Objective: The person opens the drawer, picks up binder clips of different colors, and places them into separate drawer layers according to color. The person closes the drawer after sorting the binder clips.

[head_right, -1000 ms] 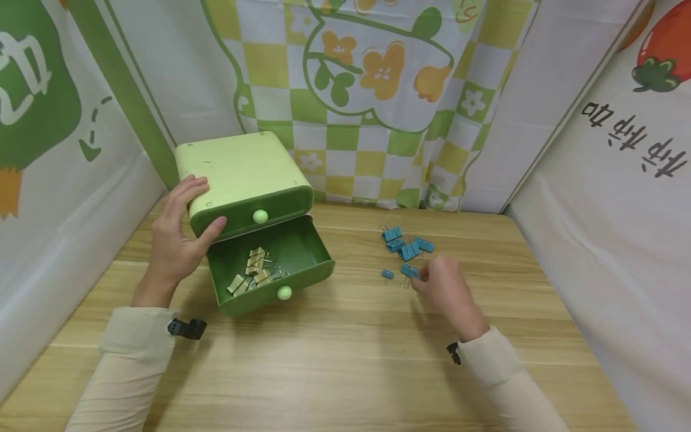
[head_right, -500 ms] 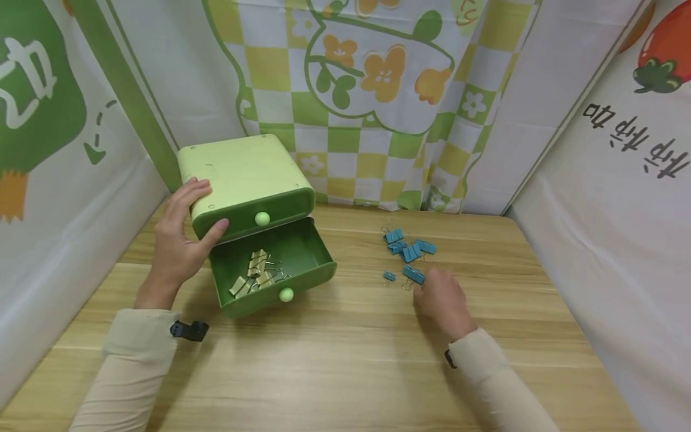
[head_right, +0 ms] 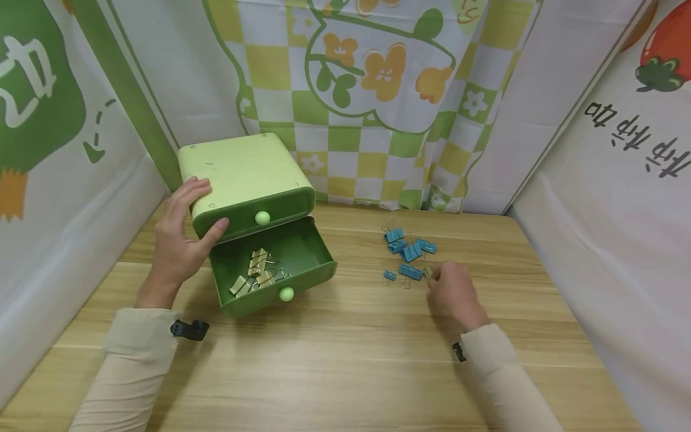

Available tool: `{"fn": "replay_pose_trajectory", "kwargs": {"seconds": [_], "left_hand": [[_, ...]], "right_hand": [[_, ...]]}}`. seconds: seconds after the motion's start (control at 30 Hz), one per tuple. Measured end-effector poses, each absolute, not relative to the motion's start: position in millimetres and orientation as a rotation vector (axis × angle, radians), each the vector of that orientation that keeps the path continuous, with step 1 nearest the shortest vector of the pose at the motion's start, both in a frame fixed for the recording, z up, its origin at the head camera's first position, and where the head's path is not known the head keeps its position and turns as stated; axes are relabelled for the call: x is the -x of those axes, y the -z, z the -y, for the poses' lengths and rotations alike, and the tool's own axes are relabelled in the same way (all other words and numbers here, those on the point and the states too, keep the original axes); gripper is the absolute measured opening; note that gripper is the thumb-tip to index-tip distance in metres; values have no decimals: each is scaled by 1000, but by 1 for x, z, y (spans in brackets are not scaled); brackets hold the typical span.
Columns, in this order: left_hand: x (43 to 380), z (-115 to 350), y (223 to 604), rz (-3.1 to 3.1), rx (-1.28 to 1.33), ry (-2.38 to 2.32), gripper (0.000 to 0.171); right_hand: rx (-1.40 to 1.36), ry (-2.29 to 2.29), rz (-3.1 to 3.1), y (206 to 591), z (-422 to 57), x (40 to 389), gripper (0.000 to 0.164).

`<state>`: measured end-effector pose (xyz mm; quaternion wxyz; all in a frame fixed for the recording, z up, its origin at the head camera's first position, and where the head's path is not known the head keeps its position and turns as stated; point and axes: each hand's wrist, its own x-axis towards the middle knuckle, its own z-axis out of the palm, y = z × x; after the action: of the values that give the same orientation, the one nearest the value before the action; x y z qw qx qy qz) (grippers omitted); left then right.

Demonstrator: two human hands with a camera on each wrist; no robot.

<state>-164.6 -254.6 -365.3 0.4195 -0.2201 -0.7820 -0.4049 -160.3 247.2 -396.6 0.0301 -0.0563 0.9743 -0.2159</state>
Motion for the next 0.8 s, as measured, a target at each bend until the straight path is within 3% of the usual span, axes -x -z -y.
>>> {"fn": "replay_pose_trajectory", "kwargs": {"seconds": [0.53,0.8], "left_hand": [[163,256,364,1967,553,1013,63],[163,256,364,1961,565,1014,63]], "right_hand": [[194,837,-2902,396,-266,172,26],[16,1162,-2716,395,-274,180,36]]}}
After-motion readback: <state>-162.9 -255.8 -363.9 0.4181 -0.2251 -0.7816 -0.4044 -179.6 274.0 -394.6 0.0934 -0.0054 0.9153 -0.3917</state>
